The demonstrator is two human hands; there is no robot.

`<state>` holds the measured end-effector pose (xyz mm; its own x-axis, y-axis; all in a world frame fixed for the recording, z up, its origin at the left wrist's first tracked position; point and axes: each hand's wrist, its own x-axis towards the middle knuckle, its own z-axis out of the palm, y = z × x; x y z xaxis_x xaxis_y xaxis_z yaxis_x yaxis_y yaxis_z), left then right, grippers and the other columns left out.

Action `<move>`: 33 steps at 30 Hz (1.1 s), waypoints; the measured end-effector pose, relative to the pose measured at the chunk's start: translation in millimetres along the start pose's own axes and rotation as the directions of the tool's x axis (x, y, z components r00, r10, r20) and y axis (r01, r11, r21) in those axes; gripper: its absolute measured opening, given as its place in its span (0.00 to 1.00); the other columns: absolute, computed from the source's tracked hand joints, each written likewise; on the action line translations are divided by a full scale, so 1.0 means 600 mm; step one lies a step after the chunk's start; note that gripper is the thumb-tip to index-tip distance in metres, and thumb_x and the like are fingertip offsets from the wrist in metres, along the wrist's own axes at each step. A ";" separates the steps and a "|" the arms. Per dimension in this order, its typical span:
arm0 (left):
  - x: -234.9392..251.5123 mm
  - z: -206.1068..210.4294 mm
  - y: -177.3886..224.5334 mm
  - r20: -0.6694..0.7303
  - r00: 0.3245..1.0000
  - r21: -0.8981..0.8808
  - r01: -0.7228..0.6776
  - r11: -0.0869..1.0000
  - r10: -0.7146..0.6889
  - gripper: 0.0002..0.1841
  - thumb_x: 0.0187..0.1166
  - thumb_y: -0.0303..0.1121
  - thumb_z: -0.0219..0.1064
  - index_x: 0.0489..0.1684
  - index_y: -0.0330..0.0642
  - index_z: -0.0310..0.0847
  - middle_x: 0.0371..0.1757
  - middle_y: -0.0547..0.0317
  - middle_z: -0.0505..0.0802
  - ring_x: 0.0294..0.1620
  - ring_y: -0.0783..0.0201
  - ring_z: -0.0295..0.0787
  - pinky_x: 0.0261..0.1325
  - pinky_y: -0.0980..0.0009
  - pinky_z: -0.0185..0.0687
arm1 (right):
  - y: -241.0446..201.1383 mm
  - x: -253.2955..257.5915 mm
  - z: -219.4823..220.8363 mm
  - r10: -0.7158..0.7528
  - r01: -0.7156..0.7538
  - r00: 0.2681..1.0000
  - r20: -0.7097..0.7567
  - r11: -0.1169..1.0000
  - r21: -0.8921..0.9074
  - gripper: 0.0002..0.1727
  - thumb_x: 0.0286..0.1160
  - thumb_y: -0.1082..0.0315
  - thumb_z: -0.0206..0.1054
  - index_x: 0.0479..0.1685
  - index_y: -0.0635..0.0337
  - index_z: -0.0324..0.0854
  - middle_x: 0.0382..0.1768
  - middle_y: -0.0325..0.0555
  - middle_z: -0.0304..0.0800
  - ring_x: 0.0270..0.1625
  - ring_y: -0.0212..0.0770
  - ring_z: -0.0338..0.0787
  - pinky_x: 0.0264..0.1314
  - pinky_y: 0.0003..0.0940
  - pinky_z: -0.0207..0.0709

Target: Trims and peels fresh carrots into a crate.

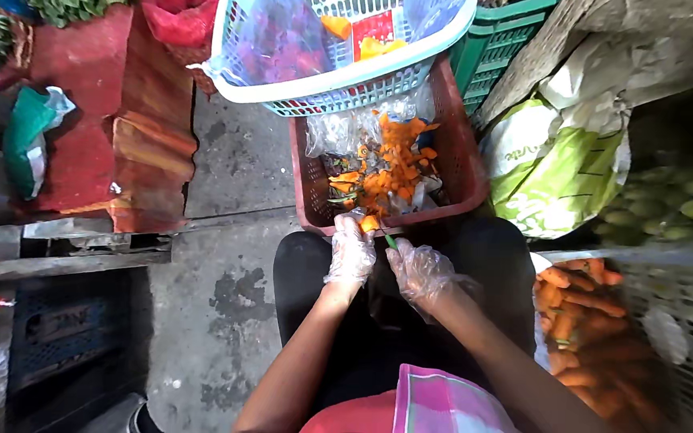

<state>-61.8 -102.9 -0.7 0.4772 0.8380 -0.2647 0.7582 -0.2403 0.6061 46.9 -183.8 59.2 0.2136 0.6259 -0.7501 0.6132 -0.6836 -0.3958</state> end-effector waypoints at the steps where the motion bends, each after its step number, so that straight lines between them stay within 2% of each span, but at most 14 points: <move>1: 0.000 0.000 0.000 0.005 1.000 -0.009 0.019 1.000 -0.019 0.21 0.81 0.29 0.67 0.69 0.27 0.75 0.75 0.31 0.77 0.74 0.41 0.78 0.78 0.54 0.72 | -0.002 0.000 -0.001 -0.003 0.003 1.000 0.006 1.000 -0.010 0.29 0.97 0.52 0.42 0.82 0.63 0.70 0.68 0.68 0.84 0.74 0.64 0.83 0.76 0.59 0.72; 8: 0.003 0.002 0.000 -0.012 1.000 -0.056 0.017 0.998 -0.017 0.21 0.80 0.27 0.68 0.70 0.27 0.75 0.73 0.32 0.79 0.72 0.42 0.79 0.76 0.54 0.74 | -0.011 -0.003 -0.001 0.010 -0.010 1.000 -0.002 0.997 -0.074 0.29 0.97 0.52 0.43 0.83 0.63 0.69 0.66 0.69 0.86 0.73 0.66 0.84 0.74 0.60 0.74; 14: 0.004 0.002 0.002 -0.018 0.999 -0.041 0.031 0.999 -0.032 0.20 0.80 0.27 0.69 0.68 0.27 0.76 0.72 0.32 0.79 0.73 0.42 0.78 0.77 0.53 0.73 | -0.007 0.021 0.000 0.060 -0.053 0.997 0.053 0.991 -0.127 0.30 0.97 0.51 0.41 0.82 0.63 0.68 0.69 0.68 0.83 0.75 0.65 0.83 0.74 0.62 0.74; 18: 0.006 -0.003 0.000 0.013 0.999 -0.068 0.038 0.997 -0.037 0.21 0.81 0.28 0.67 0.70 0.27 0.75 0.75 0.31 0.78 0.77 0.41 0.76 0.80 0.52 0.70 | 0.006 0.037 0.005 0.051 -0.050 0.996 0.075 0.999 -0.016 0.29 0.97 0.53 0.41 0.83 0.64 0.69 0.72 0.69 0.81 0.77 0.65 0.81 0.77 0.63 0.70; 19: 0.006 -0.005 -0.008 -0.002 1.000 -0.135 0.009 0.991 -0.009 0.21 0.81 0.27 0.67 0.69 0.26 0.75 0.74 0.31 0.79 0.75 0.42 0.77 0.79 0.52 0.70 | 0.014 0.040 0.004 0.019 -0.024 0.997 0.077 0.998 0.063 0.28 0.98 0.54 0.41 0.80 0.64 0.71 0.70 0.68 0.82 0.75 0.63 0.82 0.77 0.61 0.71; 20: 0.009 -0.009 -0.014 -0.028 0.999 -0.249 -0.031 0.968 0.025 0.20 0.80 0.26 0.67 0.68 0.26 0.76 0.70 0.33 0.82 0.71 0.45 0.80 0.75 0.53 0.74 | 0.025 0.045 0.002 -0.034 0.026 0.999 0.041 0.983 0.181 0.26 0.98 0.56 0.43 0.75 0.66 0.75 0.64 0.67 0.85 0.67 0.61 0.86 0.72 0.58 0.74; 21: 0.013 -0.015 -0.019 -0.039 0.998 -0.388 -0.060 0.920 0.048 0.19 0.79 0.25 0.66 0.67 0.27 0.75 0.64 0.39 0.85 0.62 0.53 0.85 0.66 0.58 0.81 | 0.037 0.050 -0.002 -0.081 0.085 0.996 -0.025 0.946 0.312 0.25 0.98 0.58 0.43 0.70 0.66 0.79 0.52 0.63 0.87 0.51 0.55 0.88 0.60 0.52 0.78; 22: 0.016 -0.026 -0.019 -0.027 0.997 -0.543 -0.078 0.836 0.076 0.18 0.79 0.24 0.63 0.66 0.29 0.73 0.55 0.48 0.88 0.49 0.62 0.89 0.53 0.66 0.87 | 0.044 0.053 -0.010 -0.090 0.122 0.991 -0.097 0.900 0.418 0.24 0.98 0.59 0.44 0.67 0.67 0.81 0.44 0.60 0.86 0.41 0.50 0.86 0.52 0.47 0.79; 23: 0.017 -0.038 -0.018 -0.015 0.992 -0.685 -0.104 0.721 0.129 0.18 0.78 0.23 0.60 0.66 0.32 0.70 0.48 0.54 0.89 0.41 0.67 0.90 0.46 0.70 0.90 | 0.048 0.055 -0.020 -0.074 0.148 0.983 -0.171 0.865 0.480 0.24 0.97 0.58 0.45 0.66 0.66 0.81 0.37 0.55 0.85 0.34 0.44 0.83 0.46 0.42 0.80; 25: 0.018 -0.066 -0.010 -0.017 0.965 -0.818 -0.165 0.551 0.263 0.22 0.76 0.19 0.56 0.70 0.35 0.66 0.47 0.59 0.90 0.40 0.69 0.91 0.48 0.70 0.91 | 0.053 0.061 -0.041 -0.042 0.208 0.951 -0.306 0.819 0.534 0.24 0.97 0.59 0.46 0.67 0.67 0.81 0.33 0.53 0.84 0.31 0.42 0.82 0.43 0.41 0.80; 28: 0.022 -0.088 -0.002 -0.089 0.926 -0.841 -0.266 0.470 0.366 0.23 0.75 0.18 0.55 0.71 0.36 0.69 0.51 0.65 0.91 0.45 0.72 0.91 0.53 0.71 0.90 | 0.065 0.075 -0.052 -0.038 0.331 0.892 -0.451 0.735 0.592 0.22 0.96 0.60 0.47 0.62 0.65 0.83 0.24 0.40 0.79 0.23 0.31 0.78 0.33 0.29 0.77; 31: 0.037 -0.102 0.018 -0.125 0.948 -0.882 -0.241 0.405 0.293 0.21 0.75 0.22 0.58 0.69 0.36 0.69 0.47 0.65 0.92 0.41 0.72 0.91 0.49 0.72 0.90 | 0.073 0.081 -0.047 -0.041 0.431 0.845 -0.533 0.643 0.633 0.22 0.95 0.61 0.47 0.61 0.67 0.83 0.19 0.35 0.77 0.19 0.27 0.76 0.27 0.25 0.76; 33: 0.067 -0.130 0.053 -0.105 0.983 -0.876 -0.162 0.454 0.149 0.23 0.78 0.28 0.58 0.73 0.38 0.67 0.40 0.64 0.91 0.33 0.72 0.89 0.42 0.73 0.90 | 0.072 0.082 -0.046 -0.042 0.446 0.838 -0.543 0.626 0.639 0.22 0.94 0.60 0.48 0.61 0.67 0.84 0.20 0.35 0.76 0.20 0.27 0.76 0.27 0.26 0.76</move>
<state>-53.1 -38.6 66.5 0.5354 0.8396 -0.0918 -0.1227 0.1849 0.9751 104.9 -171.8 19.8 0.5665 0.7577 -0.3241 -0.0070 -0.3888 -0.9213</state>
